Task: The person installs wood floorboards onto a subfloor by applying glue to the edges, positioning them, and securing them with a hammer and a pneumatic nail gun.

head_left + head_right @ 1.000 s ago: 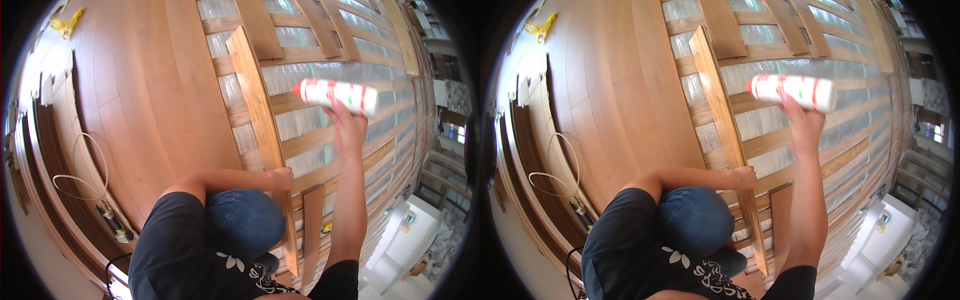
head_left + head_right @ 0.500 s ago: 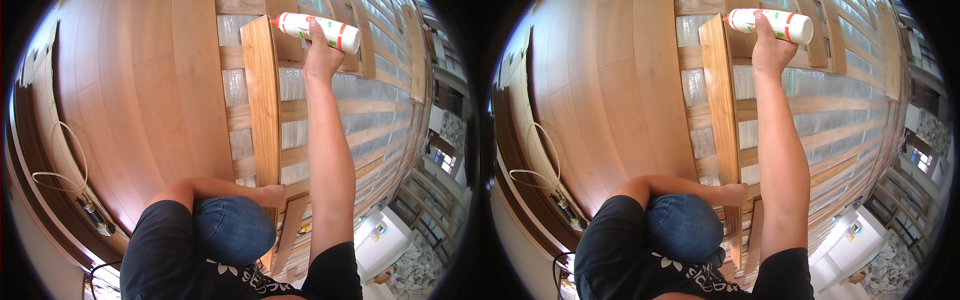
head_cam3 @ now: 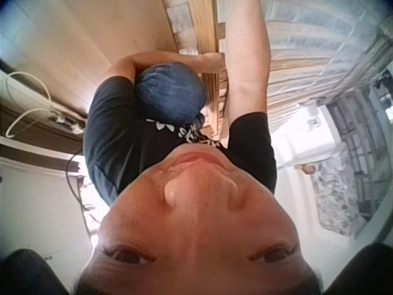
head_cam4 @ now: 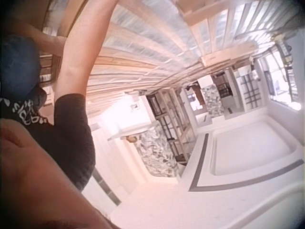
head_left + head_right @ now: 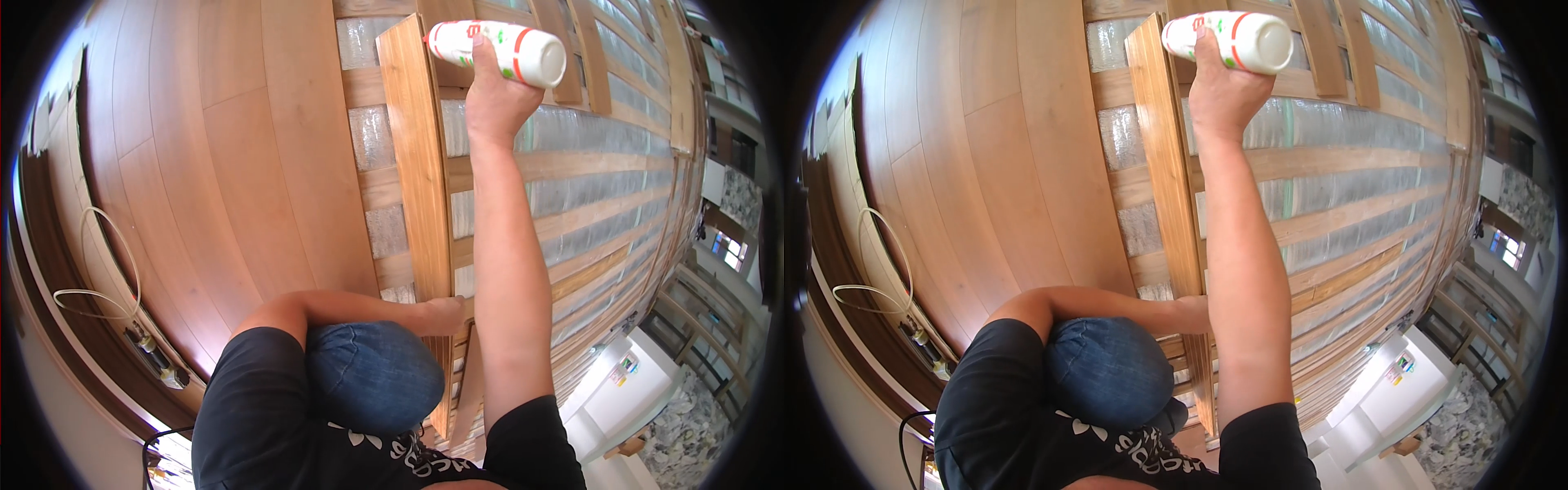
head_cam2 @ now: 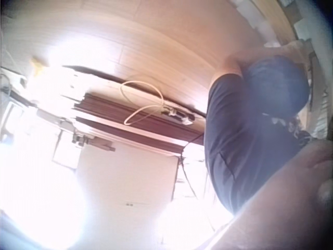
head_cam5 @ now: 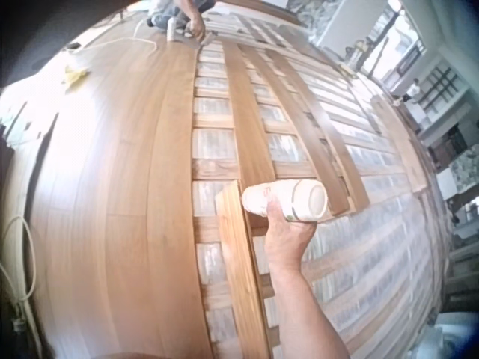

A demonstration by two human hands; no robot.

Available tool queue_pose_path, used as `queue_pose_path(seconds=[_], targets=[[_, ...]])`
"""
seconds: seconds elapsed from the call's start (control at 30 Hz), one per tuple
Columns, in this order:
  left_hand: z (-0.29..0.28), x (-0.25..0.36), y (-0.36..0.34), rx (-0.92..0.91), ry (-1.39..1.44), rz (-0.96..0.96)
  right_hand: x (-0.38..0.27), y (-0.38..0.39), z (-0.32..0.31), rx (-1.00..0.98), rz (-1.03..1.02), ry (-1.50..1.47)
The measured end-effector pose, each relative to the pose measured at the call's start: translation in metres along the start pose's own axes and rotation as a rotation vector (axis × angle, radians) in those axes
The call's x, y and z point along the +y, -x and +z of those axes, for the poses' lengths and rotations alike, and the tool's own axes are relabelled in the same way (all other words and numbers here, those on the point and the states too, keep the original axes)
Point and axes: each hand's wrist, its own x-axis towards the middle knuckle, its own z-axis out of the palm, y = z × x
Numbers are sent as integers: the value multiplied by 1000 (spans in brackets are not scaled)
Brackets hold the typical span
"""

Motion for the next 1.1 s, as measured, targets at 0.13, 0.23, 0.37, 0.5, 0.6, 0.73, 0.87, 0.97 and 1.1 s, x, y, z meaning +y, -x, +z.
queue_pose_path(seconds=[0.13, 0.23, 0.37, 0.5, 0.6, 0.73, 0.87, 0.97, 1.1], targets=[[15, -7, -10, 212, -101, -54, -20, 39, -39, -20, 114, 0], [33, -23, -29, 471, -241, -114, -27, 76, -72, 19, 170, -4], [9, -11, -15, 588, 26, -95, -39, 126, -122, 93, 311, -5], [-20, -12, -7, 115, 400, -81, -39, 133, -139, 167, 379, -67], [-45, -14, -1, -343, 254, -28, -12, 114, -129, 175, 364, -128], [-16, -2, -3, 19, 27, -66, 4, 61, -73, 166, 205, -224], [-30, -6, 9, 64, -81, -93, 6, 19, -15, 165, 151, -271], [-66, -13, 22, -87, -172, -14, 14, 4, 17, 157, -5, -289], [-61, -13, 23, -319, 39, 67, 17, 6, 30, 69, 30, -48]])
